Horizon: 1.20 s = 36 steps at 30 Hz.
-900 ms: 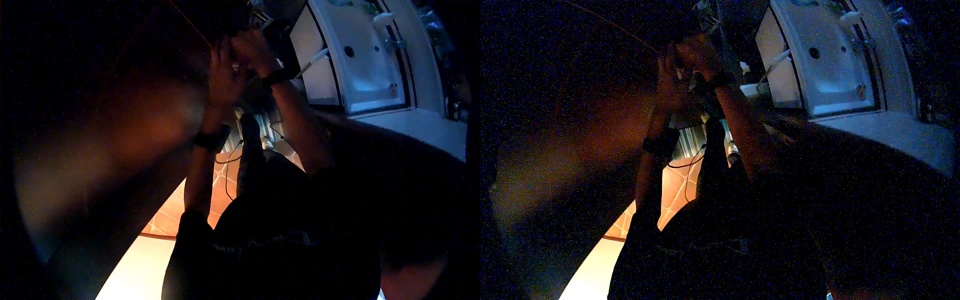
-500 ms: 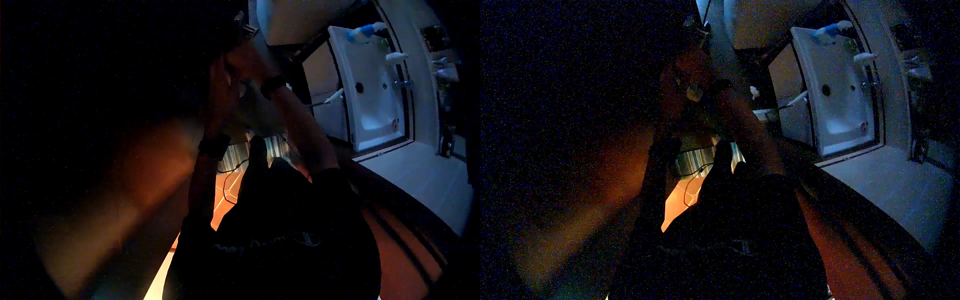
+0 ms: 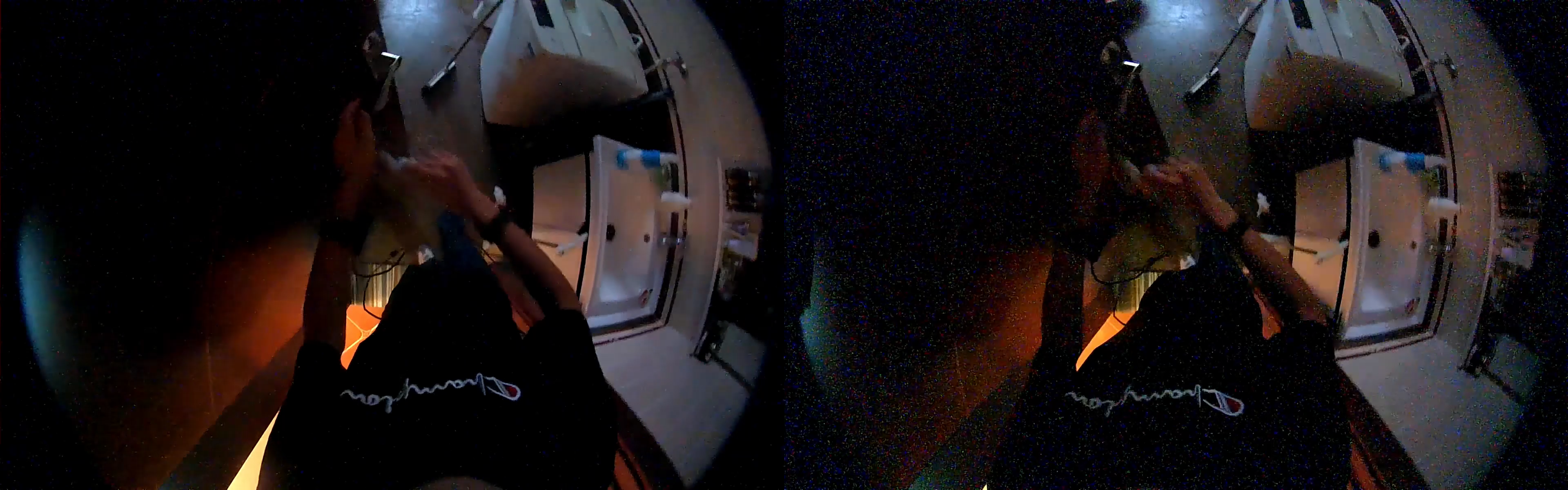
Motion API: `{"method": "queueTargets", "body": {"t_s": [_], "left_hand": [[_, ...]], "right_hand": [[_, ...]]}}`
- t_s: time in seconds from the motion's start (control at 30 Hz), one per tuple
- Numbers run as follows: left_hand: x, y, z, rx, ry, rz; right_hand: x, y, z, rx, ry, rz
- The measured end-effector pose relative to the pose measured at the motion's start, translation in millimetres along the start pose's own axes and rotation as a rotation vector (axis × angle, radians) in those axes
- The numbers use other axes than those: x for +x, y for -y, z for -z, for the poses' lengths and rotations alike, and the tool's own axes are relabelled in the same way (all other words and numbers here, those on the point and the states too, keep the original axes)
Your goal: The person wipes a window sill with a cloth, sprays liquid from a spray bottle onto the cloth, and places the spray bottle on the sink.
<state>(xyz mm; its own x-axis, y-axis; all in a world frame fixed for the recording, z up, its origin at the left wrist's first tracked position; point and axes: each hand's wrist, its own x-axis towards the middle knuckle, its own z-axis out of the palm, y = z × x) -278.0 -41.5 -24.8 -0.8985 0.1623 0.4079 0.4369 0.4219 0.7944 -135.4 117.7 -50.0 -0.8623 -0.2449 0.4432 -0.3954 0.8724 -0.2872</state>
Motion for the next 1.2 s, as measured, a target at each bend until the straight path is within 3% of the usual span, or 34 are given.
{"method": "queueTargets", "body": {"t_s": [0.07, 0.1, 0.17, 0.23, 0.3, 0.37, 0.43, 0.57, 0.67, 0.73, 0.83, 0.9, 0.97, 1.0, 1.1, 1.13, 1.2], "left_hand": [[15.6, 14.6, -3.5, 0.219, 0.127, 0.134], [22.9, 24.0, -7.9, 0.213, 0.101, 0.131], [33.2, 44.0, -14.1, -0.062, 0.212, 0.524], [82.0, 14.4, 1.8, 0.274, 0.147, 0.43], [98.9, 47.7, 4.4, 0.17, 0.073, 0.299], [98.8, 53.8, 27.6, -0.123, 0.103, 0.542], [101.5, 47.7, 36.6, -0.259, -0.119, 0.569], [132.2, 30.5, 51.5, -0.274, -0.243, 0.602], [140.1, 54.7, 68.9, -0.225, -0.336, 0.619], [140.6, 56.7, 80.1, -0.109, -0.403, 0.749], [113.2, 104.7, 85.4, -0.216, -0.627, 0.599], [101.1, 132.2, 94.7, -0.211, -0.745, 0.588], [74.7, 196.2, 113.5, -0.252, -0.836, 0.65], [53.3, 237.9, 128.9, -0.32, -0.867, 0.715], [-27.5, 354.6, 193.4, -0.752, -0.851, 0.918], [-16.4, 340.3, 204.1, -0.94, -0.834, 0.986], [-14.3, 325.5, 192.5, -0.838, -0.723, 0.908]], "right_hand": [[-12.7, 5.9, 18.9, 0.226, 0.147, -0.116], [-40.0, -13.7, -2.1, 0.304, 0.114, -0.132], [-75.7, -44.9, -21.9, 0.397, 0.074, -0.135], [-67.3, -75.3, -4.6, 0.415, 0.029, -0.149], [-65.9, -104.4, 5.8, 0.406, 0.199, -0.318], [-60.5, -115.5, 12.2, 0.392, 0.218, -0.374], [-32.3, -127.7, 32.0, 0.439, 0.205, -0.466], [2.4, -178.4, 16.4, 0.519, 0.182, -0.431], [36.2, -200.3, 11.8, 0.501, 0.279, -0.351], [59.3, -216.1, 11.9, 0.423, 0.462, -0.33], [100.2, -246.8, 5.6, 0.429, 0.583, -0.332], [97.5, -278.1, -36.1, 0.502, 0.51, -0.291], [129.5, -310.3, -56.6, 0.582, 0.446, -0.255], [153.1, -319.3, -57.4, 0.526, 0.523, -0.261], [209.3, -344.4, -72.7, 0.454, 0.565, -0.216], [225.3, -352.5, -80.1, 0.446, 0.531, -0.167], [281.1, -353.1, -64.4, 0.453, 0.605, -0.149]]}}
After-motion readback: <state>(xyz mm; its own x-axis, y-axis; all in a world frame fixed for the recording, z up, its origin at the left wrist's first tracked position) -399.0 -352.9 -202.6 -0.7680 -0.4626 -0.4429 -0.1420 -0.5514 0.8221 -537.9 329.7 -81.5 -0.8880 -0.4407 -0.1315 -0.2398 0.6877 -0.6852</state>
